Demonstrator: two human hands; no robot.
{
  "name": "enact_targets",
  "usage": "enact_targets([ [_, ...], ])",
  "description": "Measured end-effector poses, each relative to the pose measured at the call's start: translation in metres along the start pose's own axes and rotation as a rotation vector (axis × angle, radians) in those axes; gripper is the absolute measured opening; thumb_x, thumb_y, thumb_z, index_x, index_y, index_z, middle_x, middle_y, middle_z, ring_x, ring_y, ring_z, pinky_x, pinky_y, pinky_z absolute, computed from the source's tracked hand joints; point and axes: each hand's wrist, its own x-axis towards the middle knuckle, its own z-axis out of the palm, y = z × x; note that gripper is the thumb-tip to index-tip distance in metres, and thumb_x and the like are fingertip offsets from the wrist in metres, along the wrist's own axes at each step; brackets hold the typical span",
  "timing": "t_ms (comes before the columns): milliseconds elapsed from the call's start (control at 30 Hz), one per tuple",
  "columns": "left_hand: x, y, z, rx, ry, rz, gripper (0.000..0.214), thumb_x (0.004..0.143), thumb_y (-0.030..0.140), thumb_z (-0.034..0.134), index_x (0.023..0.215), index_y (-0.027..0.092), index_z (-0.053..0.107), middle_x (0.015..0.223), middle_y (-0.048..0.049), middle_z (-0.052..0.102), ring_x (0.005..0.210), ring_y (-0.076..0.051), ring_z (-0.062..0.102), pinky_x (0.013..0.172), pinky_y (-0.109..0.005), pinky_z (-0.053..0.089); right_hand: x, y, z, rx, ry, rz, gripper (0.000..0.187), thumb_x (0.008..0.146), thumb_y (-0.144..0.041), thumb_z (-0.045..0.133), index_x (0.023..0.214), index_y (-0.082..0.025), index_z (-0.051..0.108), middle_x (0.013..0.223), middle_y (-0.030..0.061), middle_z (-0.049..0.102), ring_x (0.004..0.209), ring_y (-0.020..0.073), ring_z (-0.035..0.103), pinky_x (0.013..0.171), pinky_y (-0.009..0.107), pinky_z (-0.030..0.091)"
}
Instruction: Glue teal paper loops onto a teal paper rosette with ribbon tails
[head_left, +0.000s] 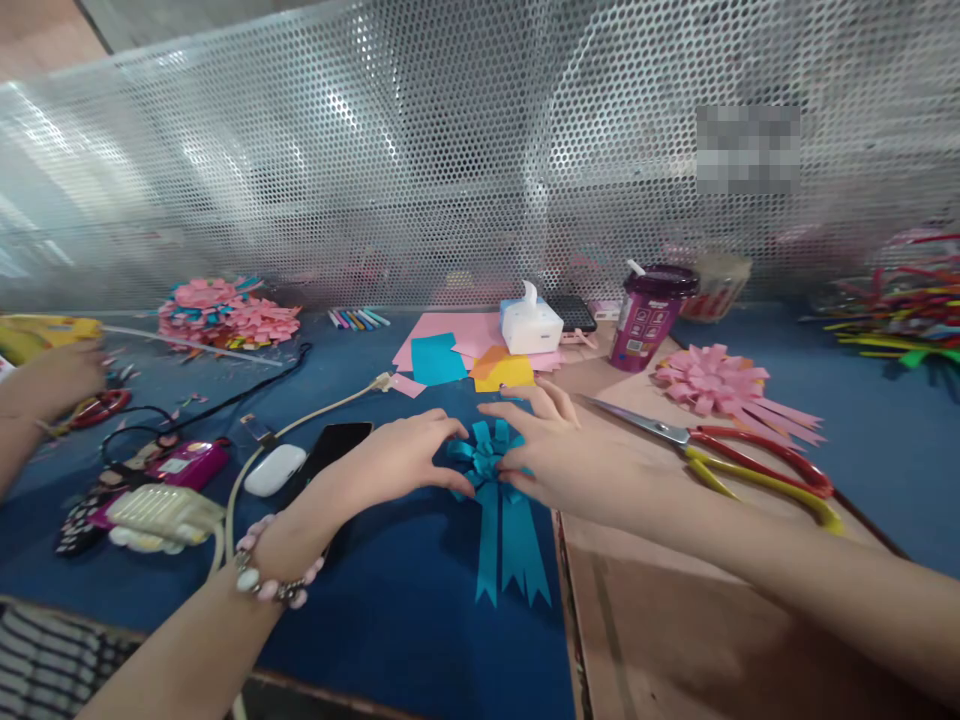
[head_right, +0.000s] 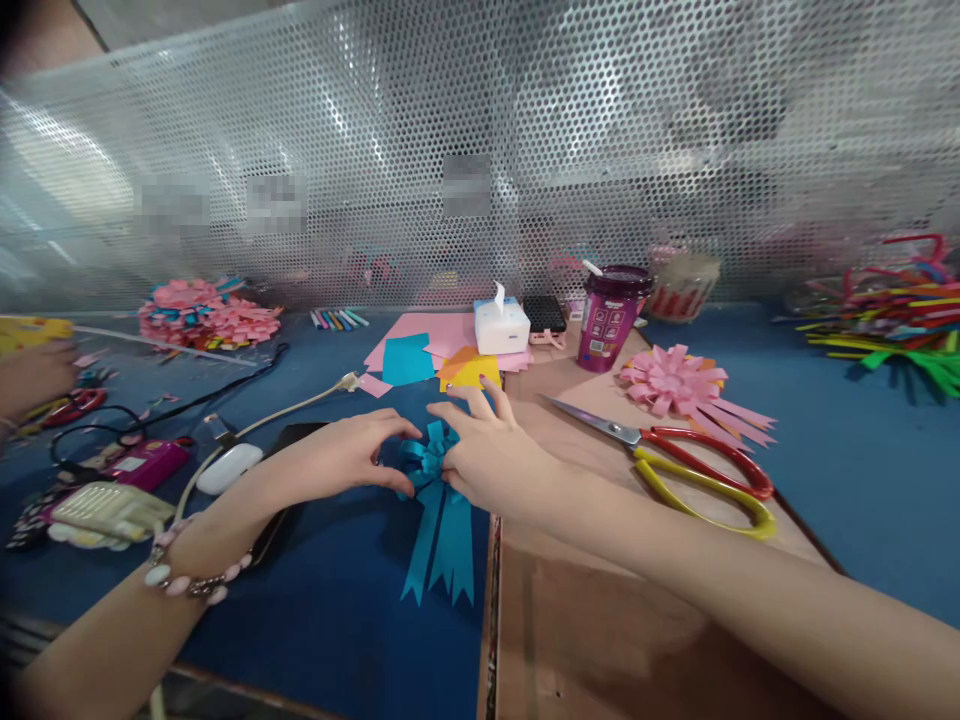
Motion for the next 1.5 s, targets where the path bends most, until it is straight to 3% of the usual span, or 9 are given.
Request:
enact_targets([
  [133, 0.000, 0.001, 0.000, -0.023, -0.030, 0.004, 0.068, 0.065, 0.067, 0.065, 0.118, 0.026, 0.056, 0.105, -0.0035, 0.058, 0.091, -0.024, 0.057, 0.065, -0.026, 0.041, 0.000, -0.002, -0.002, -0.017, 0.004, -0.003, 0.011, 0.081, -0.029, 0.065, 0.080, -0.029, 0.076, 0.137, 0.0053, 0.047, 0.130, 0.0353, 0.029, 0.103, 0.060, 0.019],
  [233, 0.001, 0.001, 0.000, -0.022, -0.031, 0.001, 0.068, 0.064, 0.068, 0.065, 0.116, 0.026, 0.057, 0.103, -0.0030, 0.058, 0.088, -0.023, 0.057, 0.063, -0.025, 0.039, -0.001, -0.001, -0.011, -0.080, 0.004, 0.049, 0.019, 0.084, -0.037, 0.062, 0.085, -0.023, 0.074, 0.125, 0.0096, 0.055, 0.121, 0.0347, 0.038, 0.096, 0.053, 0.031],
  [300, 0.000, 0.001, 0.001, -0.018, -0.033, 0.004, 0.067, 0.065, 0.069, 0.064, 0.116, 0.026, 0.057, 0.101, -0.0027, 0.058, 0.086, -0.022, 0.057, 0.062, -0.025, 0.038, -0.004, 0.002, -0.017, -0.137, -0.034, 0.107, 0.026, 0.085, -0.041, 0.060, 0.084, -0.017, 0.072, 0.102, 0.0127, 0.064, 0.105, 0.0312, 0.050, 0.085, 0.044, 0.039],
  [367, 0.000, 0.001, 0.001, -0.013, -0.035, 0.010, 0.067, 0.066, 0.069, 0.063, 0.117, 0.026, 0.056, 0.101, -0.0026, 0.057, 0.085, -0.021, 0.056, 0.062, -0.025, 0.037, -0.008, 0.005, -0.022, -0.155, -0.101, 0.126, 0.033, 0.085, -0.045, 0.057, 0.076, -0.015, 0.069, 0.079, 0.0101, 0.064, 0.081, 0.0248, 0.057, 0.070, 0.035, 0.041],
  [500, 0.000, 0.001, 0.000, 0.006, -0.032, 0.019, 0.066, 0.068, 0.069, 0.061, 0.117, 0.025, 0.056, 0.102, -0.0036, 0.057, 0.085, -0.021, 0.056, 0.063, -0.025, 0.037, -0.016, 0.009, -0.023, -0.140, -0.212, 0.082, 0.046, 0.081, -0.056, 0.057, 0.059, -0.016, 0.063, 0.059, 0.0054, 0.059, 0.052, 0.0164, 0.052, 0.049, 0.028, 0.029],
  [700, 0.001, 0.000, -0.001, 0.004, -0.043, 0.019, 0.065, 0.067, 0.067, 0.063, 0.117, 0.026, 0.056, 0.101, -0.0031, 0.057, 0.086, -0.021, 0.055, 0.063, -0.025, 0.036, -0.014, 0.003, -0.026, -0.081, -0.315, 0.101, 0.034, 0.076, -0.045, 0.065, 0.059, -0.016, 0.065, 0.052, 0.0023, 0.055, 0.043, 0.0127, 0.048, 0.043, 0.025, 0.020],
  [1000, 0.001, 0.002, -0.002, -0.028, -0.060, 0.022, 0.063, 0.068, 0.065, 0.064, 0.116, 0.025, 0.056, 0.102, -0.0035, 0.059, 0.086, -0.021, 0.056, 0.066, -0.025, 0.036, -0.008, -0.001, -0.034, 0.027, -0.419, 0.139, 0.037, 0.080, -0.050, 0.060, 0.064, -0.017, 0.067, 0.054, 0.0018, 0.058, 0.045, 0.0115, 0.046, 0.043, 0.025, 0.020],
  [1267, 0.002, 0.003, -0.006, -0.081, -0.059, -0.020, 0.056, 0.071, 0.059, 0.065, 0.114, 0.024, 0.058, 0.102, -0.0043, 0.060, 0.087, -0.022, 0.058, 0.069, -0.026, 0.039, -0.012, 0.014, -0.031, -0.023, -0.304, 0.113, 0.026, 0.085, -0.031, 0.056, 0.066, -0.017, 0.067, 0.065, 0.0044, 0.065, 0.054, 0.0140, 0.055, 0.050, 0.025, 0.028],
  [1500, 0.004, -0.005, -0.004, -0.054, 0.004, -0.010, 0.027, 0.083, 0.033, 0.058, 0.108, 0.022, 0.061, 0.104, -0.0058, 0.063, 0.090, -0.020, 0.058, 0.074, -0.027, 0.043, -0.014, 0.025, -0.005, -0.026, -0.225, 0.134, 0.015, 0.075, -0.030, 0.065, 0.067, -0.018, 0.066, 0.068, 0.0038, 0.066, 0.059, 0.0159, 0.058, 0.055, 0.026, 0.033],
])
